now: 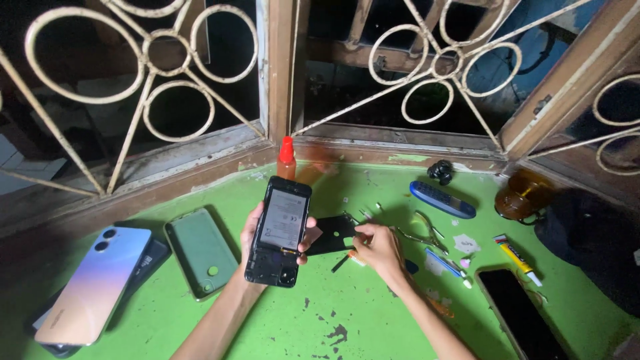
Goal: Cleaning the internal frame and components of a disassembled smartphone using a cloth and a brush.
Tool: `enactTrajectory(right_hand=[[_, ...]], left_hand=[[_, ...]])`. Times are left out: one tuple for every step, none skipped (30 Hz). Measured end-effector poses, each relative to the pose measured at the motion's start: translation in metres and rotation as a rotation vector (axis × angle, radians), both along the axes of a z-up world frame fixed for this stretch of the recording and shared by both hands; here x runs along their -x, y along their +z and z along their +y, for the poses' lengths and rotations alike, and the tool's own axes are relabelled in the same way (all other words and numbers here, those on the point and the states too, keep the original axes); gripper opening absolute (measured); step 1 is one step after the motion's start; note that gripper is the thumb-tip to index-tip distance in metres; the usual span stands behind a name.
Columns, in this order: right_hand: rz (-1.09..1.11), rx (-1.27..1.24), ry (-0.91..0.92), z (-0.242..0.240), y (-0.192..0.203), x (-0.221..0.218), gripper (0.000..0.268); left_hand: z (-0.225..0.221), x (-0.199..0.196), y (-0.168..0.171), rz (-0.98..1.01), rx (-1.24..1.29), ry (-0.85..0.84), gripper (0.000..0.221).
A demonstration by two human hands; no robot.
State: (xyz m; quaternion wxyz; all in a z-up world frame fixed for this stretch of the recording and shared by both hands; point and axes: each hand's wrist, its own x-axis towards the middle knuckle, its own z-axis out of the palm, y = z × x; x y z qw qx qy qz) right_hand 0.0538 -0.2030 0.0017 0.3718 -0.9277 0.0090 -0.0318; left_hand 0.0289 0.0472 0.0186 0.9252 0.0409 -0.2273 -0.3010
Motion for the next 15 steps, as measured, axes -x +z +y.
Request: enactTrajectory(right_hand=[[0.014, -0.042, -0.008, -0.003, -0.001, -0.002, 0.034], [0.028, -0.084, -0.016, -0.005, -0.003, -0.005, 0.035], [0.023, -0.084, -0.012, -0.009, 0.003, -0.005, 0.035], [0.094, -0.238, -0.003, -0.013, 0.008, -0.006, 0.029], [0.170, -0.395, 0.006, -0.017, 0.012, -0.005, 0.023], [0.169, -0.395, 0.011, -0.017, 0.013, -0.009, 0.023], [0.218, -0.484, -0.059, -0.017, 0.014, -0.013, 0.023], [0.268, -0.573, -0.128, -0.017, 0.015, -0.017, 0.023], [0.264, -0.573, -0.125, -0.019, 0.016, -0.014, 0.023], [0.250, -0.676, -0.065, -0.022, 0.016, -0.012, 0.029], [0.232, -0.777, 0.001, -0.024, 0.018, -0.010, 0.038], [0.227, -0.774, 0.008, -0.021, 0.026, -0.008, 0.038], [0.263, -0.810, -0.043, -0.017, 0.034, -0.004, 0.041], [0.300, -0.846, -0.094, -0.014, 0.041, 0.000, 0.045], [0.301, -0.846, -0.094, -0.014, 0.042, -0.001, 0.045]], left_hand=[[-0.001, 0.000, -0.001, 0.006, 0.011, -0.027, 0.063], [-0.002, 0.000, -0.002, 0.012, 0.022, -0.054, 0.063], [-0.003, -0.003, -0.006, 0.007, 0.023, -0.050, 0.063], [-0.004, -0.006, -0.010, -0.023, 0.036, -0.101, 0.064], [-0.004, -0.007, -0.015, -0.050, 0.047, -0.150, 0.065], [-0.005, -0.007, -0.017, -0.052, 0.046, -0.145, 0.065], [-0.006, -0.007, -0.018, -0.020, 0.026, -0.124, 0.067], [-0.007, -0.007, -0.020, 0.011, 0.005, -0.103, 0.070], [-0.008, -0.007, -0.021, 0.008, 0.005, -0.101, 0.070], [-0.009, -0.007, -0.023, -0.004, 0.023, -0.115, 0.068], [-0.009, -0.008, -0.024, -0.019, 0.042, -0.126, 0.066], [-0.010, -0.007, -0.024, -0.027, 0.044, -0.122, 0.066], [-0.010, -0.006, -0.024, 0.028, 0.005, -0.088, 0.068], [-0.010, -0.005, -0.024, 0.084, -0.032, -0.055, 0.070], [-0.010, -0.004, -0.021, 0.084, -0.032, -0.054, 0.070]])
